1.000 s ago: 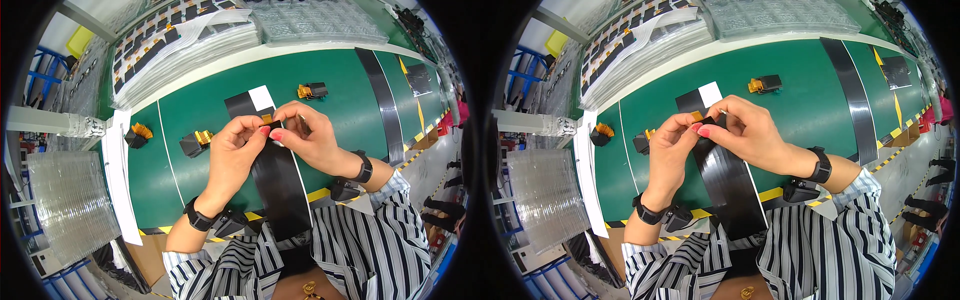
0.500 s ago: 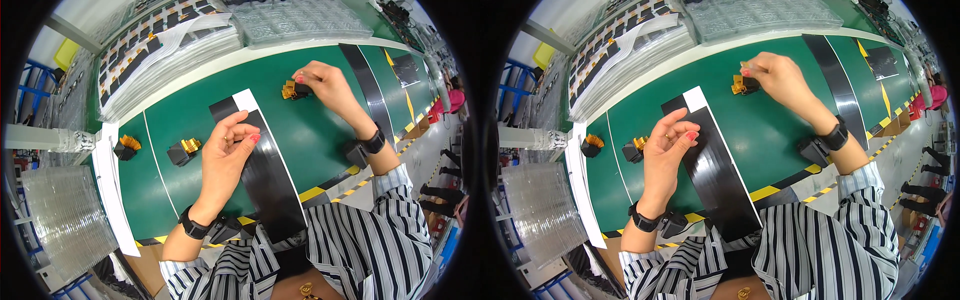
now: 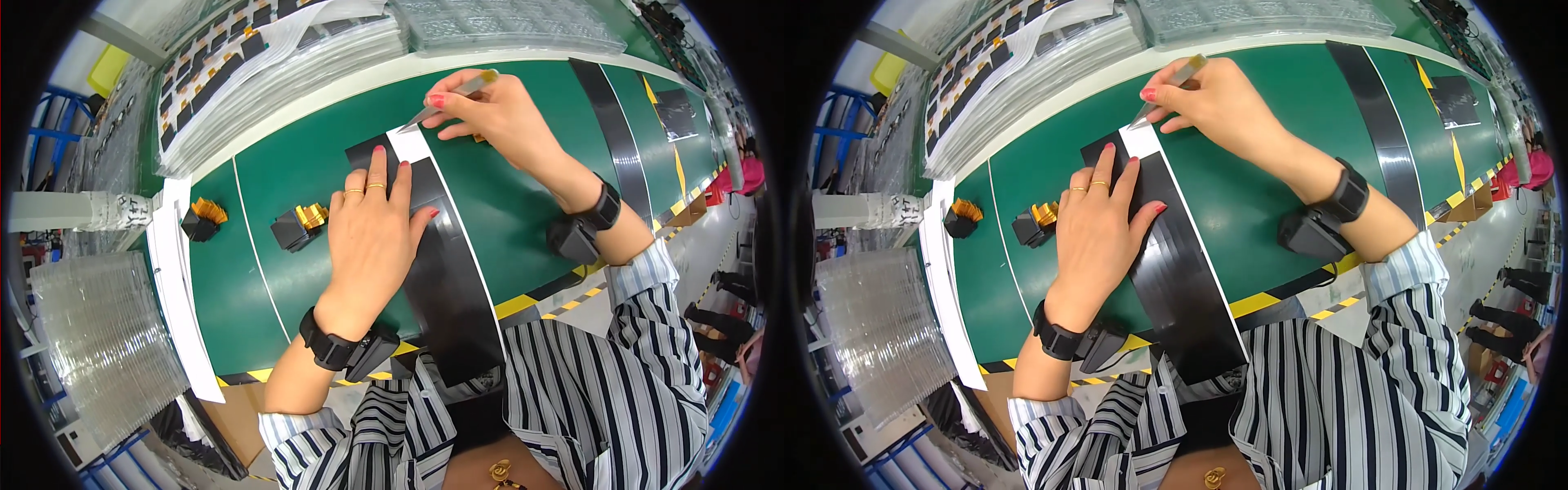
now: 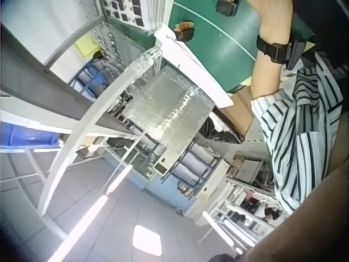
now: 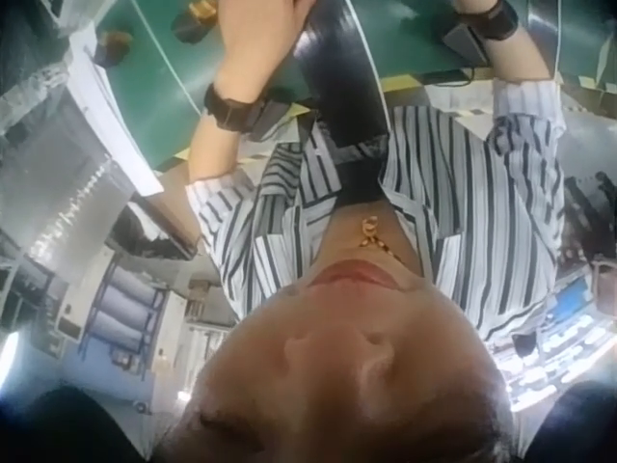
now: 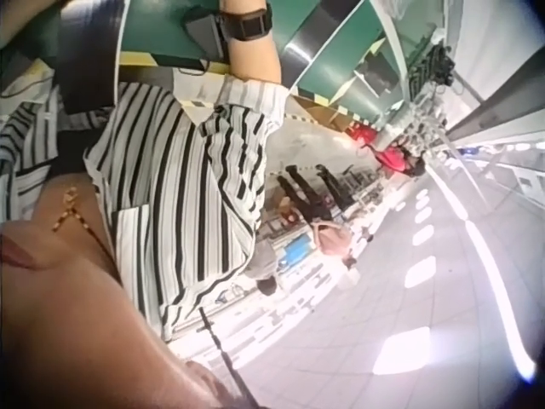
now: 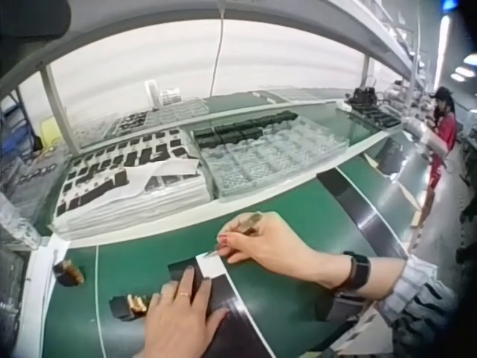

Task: The person gathers a stack of electronic components and places them into a tray before peeling a small piece of tape from a strip with tweezers. They apply the tape to a component by hand, press it down, and set the finished part aside, repeating the process for several more components.

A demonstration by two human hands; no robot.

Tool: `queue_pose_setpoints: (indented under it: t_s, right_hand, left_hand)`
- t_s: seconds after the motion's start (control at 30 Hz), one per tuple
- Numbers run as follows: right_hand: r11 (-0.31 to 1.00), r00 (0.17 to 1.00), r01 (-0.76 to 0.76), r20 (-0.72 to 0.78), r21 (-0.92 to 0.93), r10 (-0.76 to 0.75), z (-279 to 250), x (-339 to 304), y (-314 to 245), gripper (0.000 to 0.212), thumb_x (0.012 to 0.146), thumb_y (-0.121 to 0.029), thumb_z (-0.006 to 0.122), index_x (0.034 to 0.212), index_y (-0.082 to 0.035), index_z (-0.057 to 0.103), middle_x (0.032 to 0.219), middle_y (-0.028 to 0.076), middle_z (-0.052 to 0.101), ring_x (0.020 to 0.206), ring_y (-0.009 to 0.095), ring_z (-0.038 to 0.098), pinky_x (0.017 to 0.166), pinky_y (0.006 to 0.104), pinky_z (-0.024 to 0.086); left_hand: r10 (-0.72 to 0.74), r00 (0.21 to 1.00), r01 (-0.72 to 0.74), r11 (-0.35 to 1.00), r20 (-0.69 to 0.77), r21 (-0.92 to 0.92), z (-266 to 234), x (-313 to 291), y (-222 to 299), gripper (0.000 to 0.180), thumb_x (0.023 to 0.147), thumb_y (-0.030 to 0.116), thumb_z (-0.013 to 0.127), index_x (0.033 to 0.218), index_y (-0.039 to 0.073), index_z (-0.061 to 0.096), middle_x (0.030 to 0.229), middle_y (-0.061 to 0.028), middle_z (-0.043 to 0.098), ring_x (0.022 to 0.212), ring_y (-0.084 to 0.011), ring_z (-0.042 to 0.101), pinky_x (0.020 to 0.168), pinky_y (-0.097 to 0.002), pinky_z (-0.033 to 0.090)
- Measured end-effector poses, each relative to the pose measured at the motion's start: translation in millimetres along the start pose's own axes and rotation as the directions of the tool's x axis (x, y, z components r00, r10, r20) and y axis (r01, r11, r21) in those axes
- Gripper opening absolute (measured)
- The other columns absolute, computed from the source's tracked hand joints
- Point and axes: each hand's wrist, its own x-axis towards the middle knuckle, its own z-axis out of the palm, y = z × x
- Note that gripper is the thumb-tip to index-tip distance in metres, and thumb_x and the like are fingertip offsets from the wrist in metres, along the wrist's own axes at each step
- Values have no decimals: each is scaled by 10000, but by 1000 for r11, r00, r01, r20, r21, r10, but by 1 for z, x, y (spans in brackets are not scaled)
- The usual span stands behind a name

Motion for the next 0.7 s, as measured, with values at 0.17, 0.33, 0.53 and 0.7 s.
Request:
queue_pose_setpoints:
  t_s: [0.17,0.33,0.53,0.7]
  right_hand:
    - [987,998,-66,10,145,65,4,9,14,231,857,-121,530,947,90,557,880,143,609,800,202,633,683,242,526]
    - [951,994,-106,5,291,110,0,5,18,248,855,-122,533,968,99,549,919,157,604,809,216,632,709,250,522]
    - [892,999,-1,-45,452,24,-5,-7,0,249,856,-126,528,990,83,550,920,167,607,814,236,632,740,265,513]
    - [873,1000,-11,-14,487,21,-13,-26,6,241,863,-126,518,997,71,553,928,174,607,803,230,635,718,263,517]
  left_hand:
    - [13,1000,-13,1000,11,-5,0,-1,-2,484,694,307,674,1056,5,565,1133,-162,516,927,-274,481,714,-344,394]
    - [-1,1000,1,999,6,-53,-2,1,0,456,678,293,688,1018,13,569,1125,-158,526,932,-271,485,709,-346,397]
    - [-57,998,59,996,28,-73,-11,-4,-7,376,681,236,689,973,31,572,1088,-152,539,915,-267,499,703,-360,406]
    - [-111,987,123,988,-117,97,-73,-17,-25,294,692,127,672,946,21,569,959,-143,548,876,-279,512,708,-363,418]
